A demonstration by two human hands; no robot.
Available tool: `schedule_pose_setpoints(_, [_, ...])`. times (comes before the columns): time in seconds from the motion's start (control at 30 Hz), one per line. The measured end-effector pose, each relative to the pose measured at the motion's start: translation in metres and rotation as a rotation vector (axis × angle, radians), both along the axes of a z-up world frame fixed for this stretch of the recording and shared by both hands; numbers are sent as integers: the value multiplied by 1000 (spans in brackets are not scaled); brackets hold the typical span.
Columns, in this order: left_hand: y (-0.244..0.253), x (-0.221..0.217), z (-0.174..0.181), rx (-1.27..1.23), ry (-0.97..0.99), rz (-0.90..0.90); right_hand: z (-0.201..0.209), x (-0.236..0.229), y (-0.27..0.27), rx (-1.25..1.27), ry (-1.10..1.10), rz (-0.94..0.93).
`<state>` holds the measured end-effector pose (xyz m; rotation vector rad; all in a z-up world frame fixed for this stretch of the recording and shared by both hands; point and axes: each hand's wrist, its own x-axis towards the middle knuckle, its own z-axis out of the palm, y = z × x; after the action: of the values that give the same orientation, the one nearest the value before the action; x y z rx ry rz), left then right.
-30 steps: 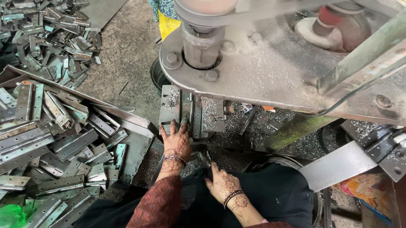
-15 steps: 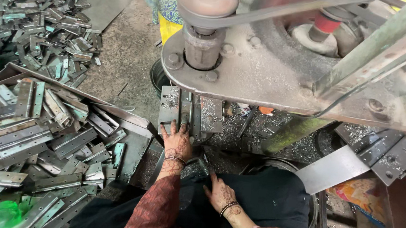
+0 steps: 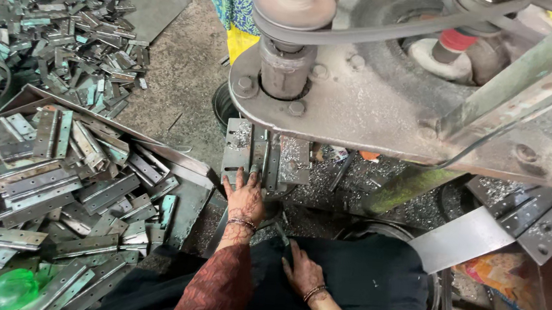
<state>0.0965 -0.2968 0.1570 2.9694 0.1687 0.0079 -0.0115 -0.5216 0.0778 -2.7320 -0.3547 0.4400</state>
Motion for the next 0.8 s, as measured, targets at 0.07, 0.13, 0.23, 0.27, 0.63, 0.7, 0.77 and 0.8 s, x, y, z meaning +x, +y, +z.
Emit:
schedule_pose_setpoints(0.07, [1, -4, -2, 26, -4, -4, -6, -3, 3, 27, -24, 2])
schedule_pose_setpoints(0.13, [-1, -3, -3, -23, -95, 8, 4, 1, 4, 45, -42, -6])
schedule_pose_setpoints(0.23, [5, 3, 1, -51, 26, 27, 37, 6, 12, 41, -26, -3])
schedule_pose_setpoints(0.27, [6, 4, 2, -44, 26, 23, 51, 8, 13, 12, 0, 12])
schedule_pose_setpoints(0.63, [6, 42, 8, 53, 150, 3, 81, 8, 20, -98, 45, 14])
schedule_pose_setpoints(0.7, [7, 43, 4, 38, 71, 11, 68, 11, 17, -76, 67, -11])
schedule_pose_setpoints(0.77, [8, 31, -5, 39, 40, 1, 60, 2, 18, -45, 34, -8])
schedule_pose_setpoints(0.8, [9, 30, -7, 43, 27, -4, 62, 5, 19, -30, 9, -6])
